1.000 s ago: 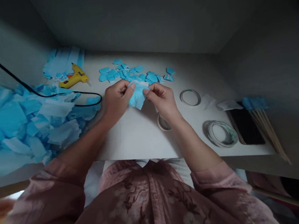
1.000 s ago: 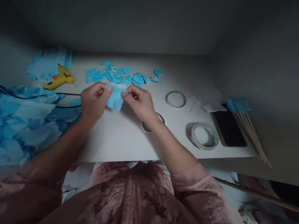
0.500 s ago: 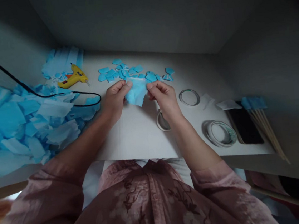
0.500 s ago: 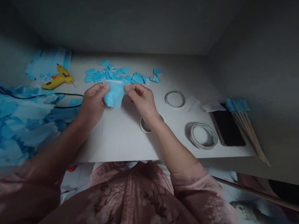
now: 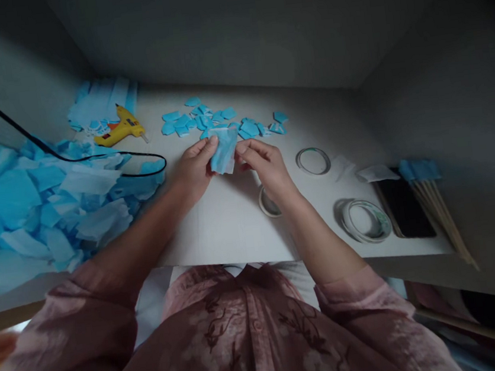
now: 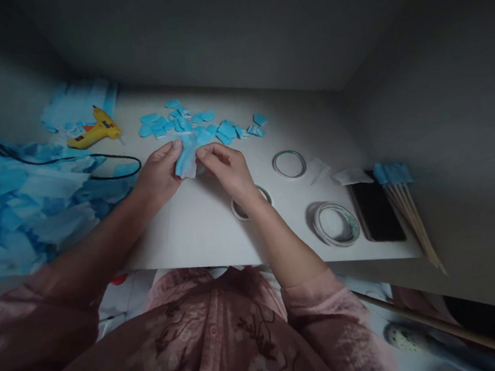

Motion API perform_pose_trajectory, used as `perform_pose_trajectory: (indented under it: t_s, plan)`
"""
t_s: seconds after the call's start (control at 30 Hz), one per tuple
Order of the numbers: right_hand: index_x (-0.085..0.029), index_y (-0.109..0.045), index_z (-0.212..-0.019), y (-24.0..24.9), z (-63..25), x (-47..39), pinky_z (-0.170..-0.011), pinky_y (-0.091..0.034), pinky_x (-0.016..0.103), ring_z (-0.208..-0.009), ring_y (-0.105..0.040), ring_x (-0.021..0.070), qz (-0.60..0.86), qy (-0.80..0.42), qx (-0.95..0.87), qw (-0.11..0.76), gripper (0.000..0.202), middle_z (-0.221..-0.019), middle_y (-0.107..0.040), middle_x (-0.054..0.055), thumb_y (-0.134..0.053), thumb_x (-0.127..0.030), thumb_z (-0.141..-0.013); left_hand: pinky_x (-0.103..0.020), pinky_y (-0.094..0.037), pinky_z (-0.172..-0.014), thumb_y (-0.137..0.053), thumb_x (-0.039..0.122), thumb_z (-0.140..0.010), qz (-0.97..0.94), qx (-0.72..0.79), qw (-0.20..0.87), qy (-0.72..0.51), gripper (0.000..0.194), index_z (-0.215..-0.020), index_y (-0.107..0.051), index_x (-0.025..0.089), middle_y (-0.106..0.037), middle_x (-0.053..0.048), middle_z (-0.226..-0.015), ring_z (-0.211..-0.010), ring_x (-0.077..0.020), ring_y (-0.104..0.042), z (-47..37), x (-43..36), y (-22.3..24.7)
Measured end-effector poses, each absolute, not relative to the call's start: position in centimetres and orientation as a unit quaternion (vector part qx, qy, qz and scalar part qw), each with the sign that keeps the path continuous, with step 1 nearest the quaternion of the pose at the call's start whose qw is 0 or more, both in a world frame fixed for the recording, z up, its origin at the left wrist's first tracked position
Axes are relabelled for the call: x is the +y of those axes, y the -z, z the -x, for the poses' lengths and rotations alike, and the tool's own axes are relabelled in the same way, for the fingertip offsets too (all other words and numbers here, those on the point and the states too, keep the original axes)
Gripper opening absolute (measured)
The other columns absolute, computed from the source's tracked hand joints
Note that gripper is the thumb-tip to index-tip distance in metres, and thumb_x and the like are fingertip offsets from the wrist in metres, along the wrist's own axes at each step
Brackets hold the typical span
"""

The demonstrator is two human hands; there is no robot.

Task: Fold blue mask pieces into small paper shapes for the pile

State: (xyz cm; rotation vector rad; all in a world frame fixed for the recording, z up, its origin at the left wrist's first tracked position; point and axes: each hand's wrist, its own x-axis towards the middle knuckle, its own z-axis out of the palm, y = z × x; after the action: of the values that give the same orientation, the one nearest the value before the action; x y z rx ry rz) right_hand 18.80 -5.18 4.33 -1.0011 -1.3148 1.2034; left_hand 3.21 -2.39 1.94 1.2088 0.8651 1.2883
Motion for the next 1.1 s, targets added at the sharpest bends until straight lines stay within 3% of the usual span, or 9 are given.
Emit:
perform_pose_trajectory:
  t_s: [0.27,0.47,0.6,0.73,0.83,1.1]
  plan:
    - [-0.021,-0.068,-0.071,-3.6,-18.8,-4.6,-0.067,-0.049,0.027,-0.068,-0.055,0.0116,0.429,-0.511,-0.535,0.518,0.027,-0.070,-0.063,-0.002,-0.077,-0.045,-0.080,-0.027,-0.031,-0.045,-0.072,0.071,-0.084,-0.522,0.408,0.481,-0.574,0.061,-0.062,-0.043,0.023,-0.035,0.004,-0.056,-0.048,-0.0099,-0.036,-2.6,-2.6,-2.2]
    - [-0.024,-0.068,-0.092,-3.8,-18.8,-4.7,-0.071,-0.058,0.029,-0.085,-0.064,0.0156,0.395,-0.596,-0.465,0.522,0.044,-0.091,-0.066,0.001,-0.076,-0.065,-0.081,-0.026,-0.029,-0.044,-0.071,0.069,-0.086,-0.534,0.450,0.434,-0.569,0.057,-0.064,-0.046,0.023,-0.038,0.005,-0.055,-0.050,-0.0095,-0.034,-2.7,-3.3,-2.7]
    - [-0.027,-0.071,-0.106,-3.6,-18.6,-4.8,-0.076,-0.058,0.027,-0.087,-0.063,0.0146,0.370,-0.603,-0.487,0.512,0.052,-0.095,-0.067,-0.001,-0.084,-0.066,-0.074,-0.027,-0.028,-0.046,-0.071,0.069,-0.085,-0.551,0.447,0.409,-0.574,0.057,-0.064,-0.046,0.022,-0.039,0.004,-0.057,-0.053,-0.0106,-0.035,-2.9,-3.5,-3.0]
    - [-0.024,-0.073,-0.089,-2.9,-18.5,-4.5,-0.075,-0.054,0.028,-0.074,-0.059,0.0126,0.392,-0.592,-0.470,0.524,0.048,-0.078,-0.064,-0.003,-0.093,-0.060,-0.063,-0.028,-0.027,-0.047,-0.071,0.069,-0.085,-0.553,0.441,0.401,-0.582,0.059,-0.062,-0.043,0.022,-0.035,0.004,-0.058,-0.053,-0.0102,-0.031,-3.0,-3.5,-3.0]
    - [-0.023,-0.068,-0.074,-2.7,-18.6,-4.2,-0.068,-0.048,0.026,-0.065,-0.052,0.0105,0.422,-0.567,-0.447,0.549,0.046,-0.068,-0.058,-0.005,-0.092,-0.060,-0.062,-0.028,-0.026,-0.047,-0.072,0.069,-0.085,-0.551,0.440,0.405,-0.582,0.062,-0.060,-0.041,0.022,-0.032,0.004,-0.056,-0.052,-0.0099,-0.030,-2.9,-3.4,-2.9]
    - [-0.023,-0.064,-0.072,-3.3,-18.8,-4.4,-0.065,-0.043,0.027,-0.062,-0.046,0.0102,0.428,-0.528,-0.484,0.551,0.043,-0.064,-0.051,-0.006,-0.085,-0.061,-0.070,-0.029,-0.031,-0.046,-0.075,0.064,-0.082,-0.493,0.400,0.531,-0.562,0.053,-0.063,-0.045,0.023,-0.039,0.004,-0.053,-0.046,-0.0106,-0.039,-2.8,-2.7,-2.1]
